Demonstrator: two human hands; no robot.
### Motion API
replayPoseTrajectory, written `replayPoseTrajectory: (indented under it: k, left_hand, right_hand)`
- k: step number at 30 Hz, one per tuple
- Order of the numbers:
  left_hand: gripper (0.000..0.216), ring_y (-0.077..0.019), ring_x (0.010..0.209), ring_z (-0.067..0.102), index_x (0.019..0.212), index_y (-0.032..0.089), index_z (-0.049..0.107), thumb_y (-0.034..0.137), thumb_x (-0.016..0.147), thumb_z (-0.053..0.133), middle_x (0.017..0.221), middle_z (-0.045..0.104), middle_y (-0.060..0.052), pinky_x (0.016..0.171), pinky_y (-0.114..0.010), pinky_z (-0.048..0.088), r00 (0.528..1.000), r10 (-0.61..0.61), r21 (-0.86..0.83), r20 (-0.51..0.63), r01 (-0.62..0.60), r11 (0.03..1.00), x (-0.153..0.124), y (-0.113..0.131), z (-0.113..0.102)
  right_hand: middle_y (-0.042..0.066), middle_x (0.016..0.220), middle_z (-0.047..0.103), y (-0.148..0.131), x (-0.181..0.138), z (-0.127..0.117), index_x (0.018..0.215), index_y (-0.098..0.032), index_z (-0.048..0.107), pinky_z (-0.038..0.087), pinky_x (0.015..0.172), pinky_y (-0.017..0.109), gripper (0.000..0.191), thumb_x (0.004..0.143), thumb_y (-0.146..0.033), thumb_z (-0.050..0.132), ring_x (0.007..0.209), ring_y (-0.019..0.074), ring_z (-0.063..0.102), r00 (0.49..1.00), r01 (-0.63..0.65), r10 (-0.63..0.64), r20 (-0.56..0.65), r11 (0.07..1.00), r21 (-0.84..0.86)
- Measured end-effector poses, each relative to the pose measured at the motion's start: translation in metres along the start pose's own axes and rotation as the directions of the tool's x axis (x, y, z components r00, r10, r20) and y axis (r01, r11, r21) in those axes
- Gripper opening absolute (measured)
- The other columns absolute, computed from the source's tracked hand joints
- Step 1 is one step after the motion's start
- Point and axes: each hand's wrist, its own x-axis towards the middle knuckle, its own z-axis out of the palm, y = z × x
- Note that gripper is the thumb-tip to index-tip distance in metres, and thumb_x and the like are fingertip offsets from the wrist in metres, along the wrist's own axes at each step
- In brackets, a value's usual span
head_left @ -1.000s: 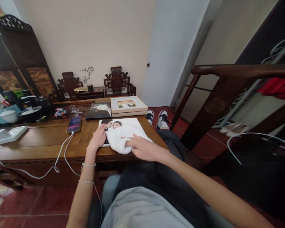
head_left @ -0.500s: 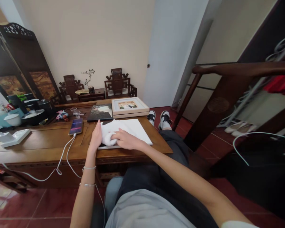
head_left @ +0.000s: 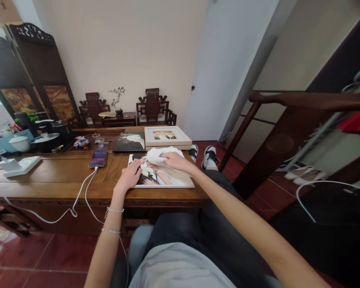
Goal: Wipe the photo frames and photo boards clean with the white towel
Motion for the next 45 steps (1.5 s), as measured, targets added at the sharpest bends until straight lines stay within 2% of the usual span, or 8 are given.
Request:
replayPoseTrajectory:
  k: [6, 12, 21, 25, 31, 34, 41, 45]
  left_hand:
    - [0.048, -0.0275, 0.155, 0.032, 0.149, 0.022, 0.051, 0.03, 0.103, 0.041, 0.164, 0.041, -0.011, 0.124, -0.055, 0.03, 1.0, 0.019, 0.008, 0.011, -0.019, 1.0, 0.0, 0.001, -0.001]
    - [0.048, -0.0258, 0.155, 0.033, 0.148, 0.02, 0.052, 0.028, 0.102, 0.041, 0.162, 0.043, -0.012, 0.125, -0.051, 0.029, 0.999, 0.05, 0.007, -0.005, -0.05, 0.999, 0.003, -0.002, 0.001]
    - [0.047, -0.0252, 0.154, 0.034, 0.147, 0.026, 0.053, 0.025, 0.101, 0.042, 0.161, 0.045, -0.009, 0.125, -0.052, 0.029, 0.999, 0.043, -0.016, -0.029, -0.043, 0.999, 0.004, -0.007, 0.006]
    - [0.046, -0.0262, 0.154, 0.035, 0.146, 0.025, 0.054, 0.026, 0.102, 0.042, 0.162, 0.045, -0.01, 0.125, -0.052, 0.029, 0.999, 0.023, -0.011, -0.027, -0.024, 1.0, 0.002, -0.004, 0.005]
    - [0.047, -0.0275, 0.154, 0.034, 0.148, 0.026, 0.053, 0.028, 0.102, 0.041, 0.162, 0.045, -0.008, 0.123, -0.055, 0.033, 0.999, 0.043, -0.017, -0.019, -0.043, 0.999, 0.0, -0.001, 0.002]
    - [0.046, -0.0265, 0.154, 0.034, 0.147, 0.025, 0.054, 0.028, 0.102, 0.042, 0.162, 0.045, -0.009, 0.124, -0.052, 0.031, 0.999, 0.043, -0.013, -0.02, -0.043, 0.999, 0.0, -0.003, 0.002]
    - [0.049, -0.0259, 0.154, 0.034, 0.15, 0.023, 0.05, 0.027, 0.102, 0.041, 0.163, 0.043, -0.011, 0.126, -0.052, 0.026, 0.999, 0.047, 0.011, -0.016, -0.046, 0.999, 0.002, -0.005, 0.003]
    - [0.05, -0.0257, 0.154, 0.034, 0.151, 0.022, 0.049, 0.027, 0.102, 0.04, 0.163, 0.043, -0.012, 0.126, -0.051, 0.027, 0.999, 0.049, 0.013, -0.002, -0.049, 0.999, 0.002, -0.003, 0.002]
  right_hand:
    - [0.008, 0.1, 0.079, -0.039, 0.059, 0.029, 0.104, -0.017, 0.074, 0.052, 0.068, 0.028, 0.039, 0.083, -0.012, 0.042, 0.074, 0.0204, 0.07, 0.999, -0.015, 0.01, 0.047, 0.995, 0.103]
    - [0.01, 0.102, 0.078, -0.038, 0.064, 0.021, 0.088, -0.015, 0.075, 0.046, 0.074, 0.026, 0.031, 0.075, -0.011, 0.047, 0.087, 0.0223, 0.067, 0.999, 0.004, -0.004, 0.037, 1.0, 0.004]
    - [0.015, 0.111, 0.078, 0.032, -0.011, -0.023, 0.092, -0.012, 0.077, 0.046, 0.085, 0.032, 0.041, 0.068, -0.008, 0.044, 0.099, 0.0288, 0.066, 0.992, -0.121, 0.115, -0.056, 0.985, -0.123]
    - [0.01, 0.098, 0.079, 0.028, -0.066, -0.014, 0.088, -0.016, 0.076, 0.047, 0.086, 0.031, 0.039, 0.071, -0.008, 0.042, 0.093, 0.0255, 0.067, 0.996, -0.065, 0.057, -0.066, 0.992, -0.111]
    - [0.005, 0.077, 0.071, 0.002, -0.135, -0.015, 0.071, -0.022, 0.069, 0.046, 0.078, 0.031, 0.029, 0.069, -0.008, 0.044, 0.077, 0.0218, 0.062, 0.987, 0.145, -0.139, 0.075, 0.986, -0.087]
    - [0.006, 0.08, 0.073, 0.005, -0.123, -0.018, 0.074, -0.021, 0.07, 0.046, 0.08, 0.031, 0.031, 0.069, -0.009, 0.043, 0.078, 0.022, 0.063, 0.986, 0.151, -0.147, 0.076, 0.987, -0.059]
    - [0.01, 0.102, 0.079, 0.042, -0.027, -0.018, 0.089, -0.015, 0.078, 0.047, 0.089, 0.031, 0.041, 0.067, -0.01, 0.043, 0.096, 0.0263, 0.067, 0.997, -0.025, 0.022, -0.074, 0.998, -0.052]
    - [0.011, 0.107, 0.08, 0.054, -0.004, -0.019, 0.092, -0.014, 0.08, 0.047, 0.09, 0.03, 0.044, 0.064, -0.012, 0.046, 0.101, 0.0281, 0.068, 0.988, -0.087, 0.084, -0.128, 0.996, -0.016]
